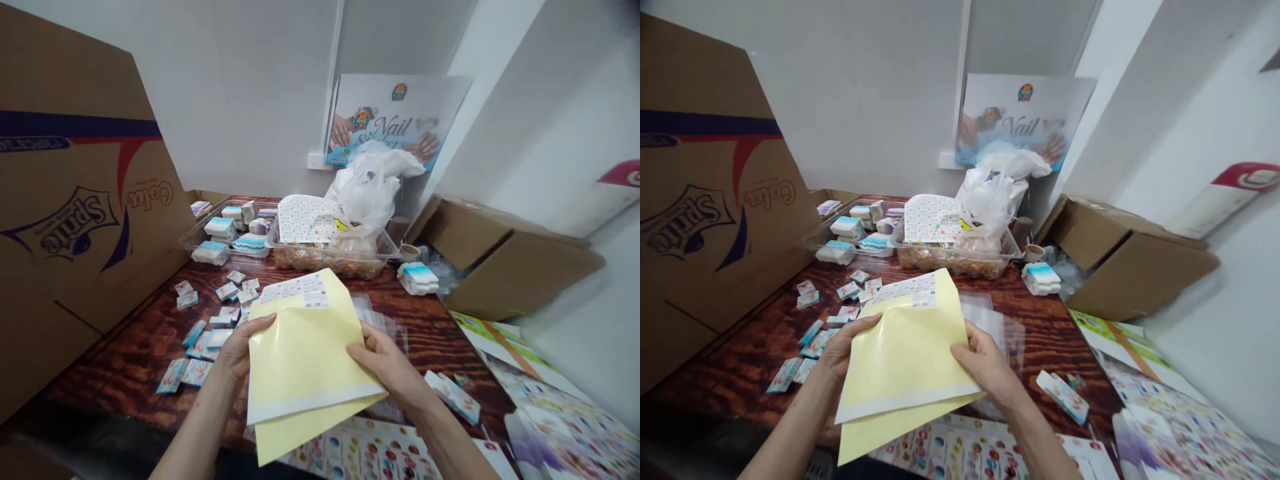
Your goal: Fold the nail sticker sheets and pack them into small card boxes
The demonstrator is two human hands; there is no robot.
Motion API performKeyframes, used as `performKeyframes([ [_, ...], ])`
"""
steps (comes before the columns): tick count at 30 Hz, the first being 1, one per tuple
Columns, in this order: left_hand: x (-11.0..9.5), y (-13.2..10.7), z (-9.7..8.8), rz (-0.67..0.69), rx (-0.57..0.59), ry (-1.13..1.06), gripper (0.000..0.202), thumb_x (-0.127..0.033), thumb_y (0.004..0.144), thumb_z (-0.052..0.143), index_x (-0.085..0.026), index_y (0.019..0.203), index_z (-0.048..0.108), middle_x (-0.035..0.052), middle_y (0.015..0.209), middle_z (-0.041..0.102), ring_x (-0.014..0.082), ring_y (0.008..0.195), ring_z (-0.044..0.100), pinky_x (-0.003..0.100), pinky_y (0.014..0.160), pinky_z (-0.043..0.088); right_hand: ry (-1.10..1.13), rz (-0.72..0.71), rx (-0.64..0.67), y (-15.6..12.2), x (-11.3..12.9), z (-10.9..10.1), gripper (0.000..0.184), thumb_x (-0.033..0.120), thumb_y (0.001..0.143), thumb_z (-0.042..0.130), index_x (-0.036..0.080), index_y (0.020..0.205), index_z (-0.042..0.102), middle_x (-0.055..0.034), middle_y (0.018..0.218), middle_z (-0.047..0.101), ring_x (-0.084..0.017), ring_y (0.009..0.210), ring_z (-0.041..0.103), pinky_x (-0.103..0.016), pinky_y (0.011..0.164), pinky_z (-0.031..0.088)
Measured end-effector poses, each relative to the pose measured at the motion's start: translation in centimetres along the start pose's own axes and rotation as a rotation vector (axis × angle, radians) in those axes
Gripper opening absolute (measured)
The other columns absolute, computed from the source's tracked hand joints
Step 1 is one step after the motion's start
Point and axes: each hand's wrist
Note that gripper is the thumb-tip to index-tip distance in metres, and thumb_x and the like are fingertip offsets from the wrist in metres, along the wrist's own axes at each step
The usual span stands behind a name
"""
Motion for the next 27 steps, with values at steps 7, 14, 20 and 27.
performKeyframes([
  [7,3.8,-2.5,1.0,0.07,-0.063,-0.067,0.051,-0.015,0.092,0.054,0.003,0.139,0.046,0.0179,0.096,0.076,0.0296,0.093,0.073,0.043,0.103,0.049,-0.859,-0.536,-0.593,-2.7,0.5,0.9,0.021,0.029,0.085,0.057,0.02,0.103,0.063,-0.0087,0.098,0.064,-0.027,0.094,0.06,-0.042,0.081,0.049],
  [14,6.7,-4.0,3.4,0.079,-0.091,-0.112,0.044,-0.02,0.093,0.056,0.001,0.132,0.055,0.0201,0.109,0.073,0.0313,0.107,0.068,0.042,0.106,0.046,-1.105,-0.67,-0.346,-2.7,0.9,6.3,0.016,0.01,0.092,0.049,0.02,0.093,0.061,-0.0066,0.092,0.062,-0.025,0.092,0.057,-0.039,0.08,0.047],
  [20,6.6,-4.5,3.3,0.164,-0.138,-0.064,0.047,-0.022,0.089,0.063,-0.004,0.132,0.056,0.0197,0.118,0.069,0.0334,0.107,0.068,0.044,0.105,0.048,-1.212,-0.669,-0.34,-1.8,-0.3,5.9,0.014,0.009,0.091,0.051,0.019,0.094,0.06,-0.0068,0.092,0.064,-0.026,0.089,0.061,-0.039,0.076,0.048],
  [27,6.6,-3.9,3.6,0.185,-0.176,-0.094,0.041,-0.02,0.09,0.061,-0.004,0.127,0.061,0.0187,0.115,0.071,0.0333,0.112,0.065,0.043,0.106,0.047,-1.236,-0.707,-0.35,-1.4,0.2,5.9,0.016,0.011,0.094,0.048,0.018,0.094,0.062,-0.0067,0.089,0.066,-0.025,0.085,0.062,-0.037,0.074,0.047],
])
Point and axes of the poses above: each hand's wrist, its own y-axis towards the middle knuckle, its own z-axis out of the palm, x = y × z
